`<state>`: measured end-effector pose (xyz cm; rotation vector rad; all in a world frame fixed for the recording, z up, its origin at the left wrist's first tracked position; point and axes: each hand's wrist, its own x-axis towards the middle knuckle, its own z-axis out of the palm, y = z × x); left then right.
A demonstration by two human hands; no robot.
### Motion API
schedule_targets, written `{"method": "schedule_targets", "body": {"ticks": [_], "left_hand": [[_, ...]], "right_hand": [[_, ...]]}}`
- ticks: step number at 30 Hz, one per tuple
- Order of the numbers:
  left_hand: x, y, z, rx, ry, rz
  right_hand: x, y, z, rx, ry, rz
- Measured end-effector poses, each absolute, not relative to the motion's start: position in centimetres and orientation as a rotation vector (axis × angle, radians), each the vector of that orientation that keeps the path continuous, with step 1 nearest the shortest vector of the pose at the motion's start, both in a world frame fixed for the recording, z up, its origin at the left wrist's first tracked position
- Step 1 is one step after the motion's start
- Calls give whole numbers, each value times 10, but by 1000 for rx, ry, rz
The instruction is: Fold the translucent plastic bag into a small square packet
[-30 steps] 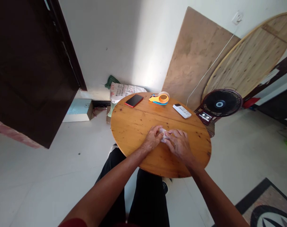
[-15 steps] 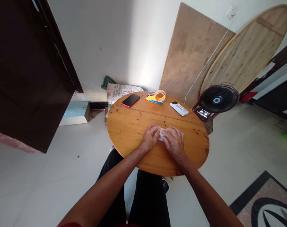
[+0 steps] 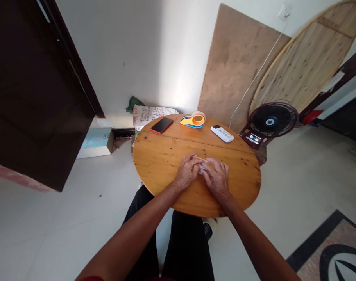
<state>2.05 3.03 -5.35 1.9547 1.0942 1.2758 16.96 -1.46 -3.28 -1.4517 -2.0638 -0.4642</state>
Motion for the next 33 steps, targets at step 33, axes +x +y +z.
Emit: {"method": "schedule_targets", "body": {"ticks": [33], "left_hand": [[16,25,-55,1940,1043,1363]], "right_hand": [[172,-11,-38,-1481,-2021,-342]]}}
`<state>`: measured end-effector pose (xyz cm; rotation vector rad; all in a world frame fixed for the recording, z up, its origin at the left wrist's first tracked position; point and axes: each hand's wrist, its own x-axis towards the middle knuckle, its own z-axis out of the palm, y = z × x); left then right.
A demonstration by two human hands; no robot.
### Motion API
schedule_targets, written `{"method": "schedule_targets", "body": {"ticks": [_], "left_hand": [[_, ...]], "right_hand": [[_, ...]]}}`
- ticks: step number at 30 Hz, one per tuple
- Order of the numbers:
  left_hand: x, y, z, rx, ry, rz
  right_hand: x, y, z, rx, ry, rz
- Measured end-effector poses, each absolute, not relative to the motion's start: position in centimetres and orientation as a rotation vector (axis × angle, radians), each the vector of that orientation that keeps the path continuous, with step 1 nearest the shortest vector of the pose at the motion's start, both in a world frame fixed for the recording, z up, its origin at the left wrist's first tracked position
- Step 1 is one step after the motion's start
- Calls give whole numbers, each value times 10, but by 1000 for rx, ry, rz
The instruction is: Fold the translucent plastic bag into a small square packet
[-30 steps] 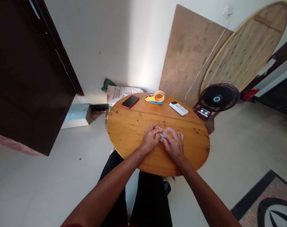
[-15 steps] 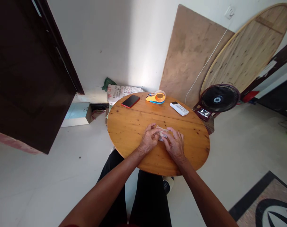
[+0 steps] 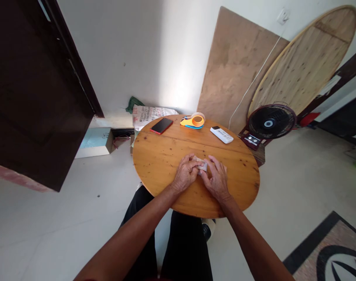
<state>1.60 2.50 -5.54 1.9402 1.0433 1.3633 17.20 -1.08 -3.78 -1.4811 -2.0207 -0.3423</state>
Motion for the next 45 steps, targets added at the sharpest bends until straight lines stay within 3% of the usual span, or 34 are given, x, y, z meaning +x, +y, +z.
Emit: {"method": "schedule_targets", "body": {"ticks": [45], "left_hand": [[18,27,-59,1902,976,1427]], "right_hand": [[171,-11,-38,-1455,-2005,-230]]}}
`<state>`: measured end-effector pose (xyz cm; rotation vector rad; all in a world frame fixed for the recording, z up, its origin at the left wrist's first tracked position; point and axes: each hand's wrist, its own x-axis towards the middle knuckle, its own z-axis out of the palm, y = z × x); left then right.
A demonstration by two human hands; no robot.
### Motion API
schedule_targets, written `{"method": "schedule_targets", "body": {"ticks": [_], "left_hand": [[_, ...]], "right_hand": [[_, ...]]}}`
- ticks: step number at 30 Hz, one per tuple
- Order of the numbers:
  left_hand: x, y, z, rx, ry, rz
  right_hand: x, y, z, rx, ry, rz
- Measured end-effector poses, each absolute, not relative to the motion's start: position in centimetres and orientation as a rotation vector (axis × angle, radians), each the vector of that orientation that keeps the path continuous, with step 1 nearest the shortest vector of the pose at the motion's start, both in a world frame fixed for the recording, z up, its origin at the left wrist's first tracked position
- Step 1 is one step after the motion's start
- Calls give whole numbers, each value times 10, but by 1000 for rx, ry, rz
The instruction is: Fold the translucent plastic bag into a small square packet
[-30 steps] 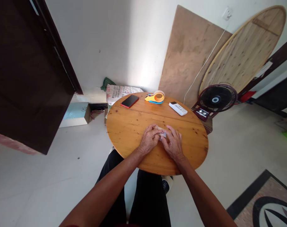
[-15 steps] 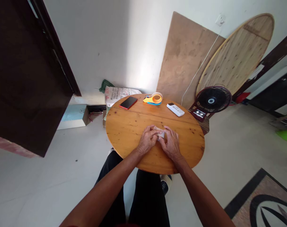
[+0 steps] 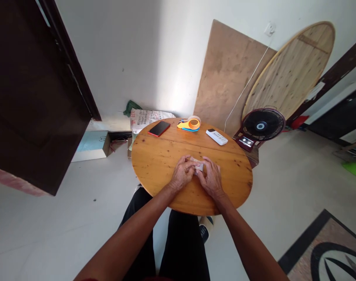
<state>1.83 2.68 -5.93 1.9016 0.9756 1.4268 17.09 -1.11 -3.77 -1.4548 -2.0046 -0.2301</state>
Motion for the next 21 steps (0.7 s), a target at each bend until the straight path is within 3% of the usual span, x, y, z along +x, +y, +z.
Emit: {"method": "schedule_targets", "body": {"ticks": [13,21], "left_hand": [[11,43,-67,1228,1125,1626],[9,49,-71,986,1057,1641]], "right_hand": [[181,-7,-42,-1466,-1561,-119],[195,2,-46,-1582,-1150,237]]}}
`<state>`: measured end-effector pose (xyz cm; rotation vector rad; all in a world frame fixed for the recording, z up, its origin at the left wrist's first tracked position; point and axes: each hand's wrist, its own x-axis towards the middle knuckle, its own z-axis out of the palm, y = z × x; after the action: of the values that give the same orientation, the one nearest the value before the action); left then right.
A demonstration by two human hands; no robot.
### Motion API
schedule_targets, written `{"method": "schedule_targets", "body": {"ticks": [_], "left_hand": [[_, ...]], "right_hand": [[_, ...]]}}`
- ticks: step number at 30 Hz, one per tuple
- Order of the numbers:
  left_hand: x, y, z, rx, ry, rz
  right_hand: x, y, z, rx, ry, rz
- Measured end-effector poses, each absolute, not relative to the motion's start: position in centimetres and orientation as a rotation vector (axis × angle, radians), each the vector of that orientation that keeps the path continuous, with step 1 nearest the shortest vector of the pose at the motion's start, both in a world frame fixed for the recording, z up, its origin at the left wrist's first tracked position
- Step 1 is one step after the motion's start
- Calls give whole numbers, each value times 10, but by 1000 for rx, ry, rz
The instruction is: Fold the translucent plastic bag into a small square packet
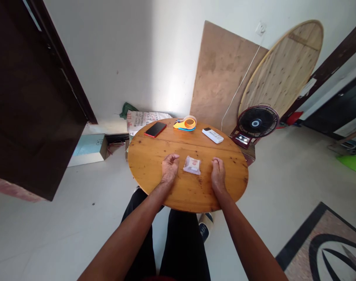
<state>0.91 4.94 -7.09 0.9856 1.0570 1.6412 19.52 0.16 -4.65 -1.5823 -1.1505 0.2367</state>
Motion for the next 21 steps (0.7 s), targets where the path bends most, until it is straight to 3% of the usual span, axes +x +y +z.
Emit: {"method": "schedule_targets", "body": {"ticks": [21], "left_hand": [[12,53,-71,1238,1311,1612]], "right_hand": [[201,13,-56,-1617,-1098,132]]}}
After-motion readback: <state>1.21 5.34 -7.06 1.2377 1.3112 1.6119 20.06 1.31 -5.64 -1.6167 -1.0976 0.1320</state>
